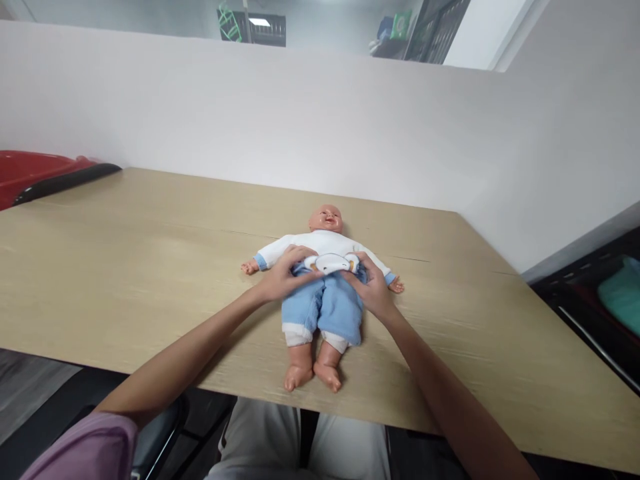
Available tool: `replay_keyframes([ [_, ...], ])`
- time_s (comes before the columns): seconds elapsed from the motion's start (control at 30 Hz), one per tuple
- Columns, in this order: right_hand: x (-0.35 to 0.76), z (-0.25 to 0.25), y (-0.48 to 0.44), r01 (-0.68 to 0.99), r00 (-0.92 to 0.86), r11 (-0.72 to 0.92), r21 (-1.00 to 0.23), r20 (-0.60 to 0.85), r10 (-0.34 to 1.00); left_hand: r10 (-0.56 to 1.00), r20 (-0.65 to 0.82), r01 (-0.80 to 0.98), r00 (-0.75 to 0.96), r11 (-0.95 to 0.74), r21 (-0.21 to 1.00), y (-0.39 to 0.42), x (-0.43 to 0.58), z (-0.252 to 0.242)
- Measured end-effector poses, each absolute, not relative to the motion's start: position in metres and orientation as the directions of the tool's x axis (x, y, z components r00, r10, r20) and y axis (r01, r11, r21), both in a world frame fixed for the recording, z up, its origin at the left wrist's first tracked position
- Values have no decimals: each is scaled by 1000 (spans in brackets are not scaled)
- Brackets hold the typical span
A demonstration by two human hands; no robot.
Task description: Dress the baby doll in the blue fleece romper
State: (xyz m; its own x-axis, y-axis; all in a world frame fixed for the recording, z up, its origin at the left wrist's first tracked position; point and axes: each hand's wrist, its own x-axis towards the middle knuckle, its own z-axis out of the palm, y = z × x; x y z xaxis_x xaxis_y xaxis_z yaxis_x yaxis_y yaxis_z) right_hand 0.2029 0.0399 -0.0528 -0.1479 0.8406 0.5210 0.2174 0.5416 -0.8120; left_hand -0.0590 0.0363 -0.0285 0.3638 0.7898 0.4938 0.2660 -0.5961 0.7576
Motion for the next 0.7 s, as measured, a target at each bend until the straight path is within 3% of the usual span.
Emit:
replay_keyframes([
  [0.17, 200, -37, 66, 135, -143, 408, -903, 389, 910, 929, 309, 179, 205, -346, 921, 67, -49, -16],
  [0.3, 205, -29, 94, 309, -183, 279, -909, 232, 955, 958, 252, 338, 139, -285, 897, 94, -47, -15],
  [0.43, 215, -39, 97, 429, -133, 206, -879, 164, 977, 942, 196, 374, 271, -291, 881, 92, -62, -28],
  [0.7, 255, -51, 63, 481, -297, 235, -845, 96, 950, 853, 151, 236, 499, -301, 924, 65, -97, -45],
])
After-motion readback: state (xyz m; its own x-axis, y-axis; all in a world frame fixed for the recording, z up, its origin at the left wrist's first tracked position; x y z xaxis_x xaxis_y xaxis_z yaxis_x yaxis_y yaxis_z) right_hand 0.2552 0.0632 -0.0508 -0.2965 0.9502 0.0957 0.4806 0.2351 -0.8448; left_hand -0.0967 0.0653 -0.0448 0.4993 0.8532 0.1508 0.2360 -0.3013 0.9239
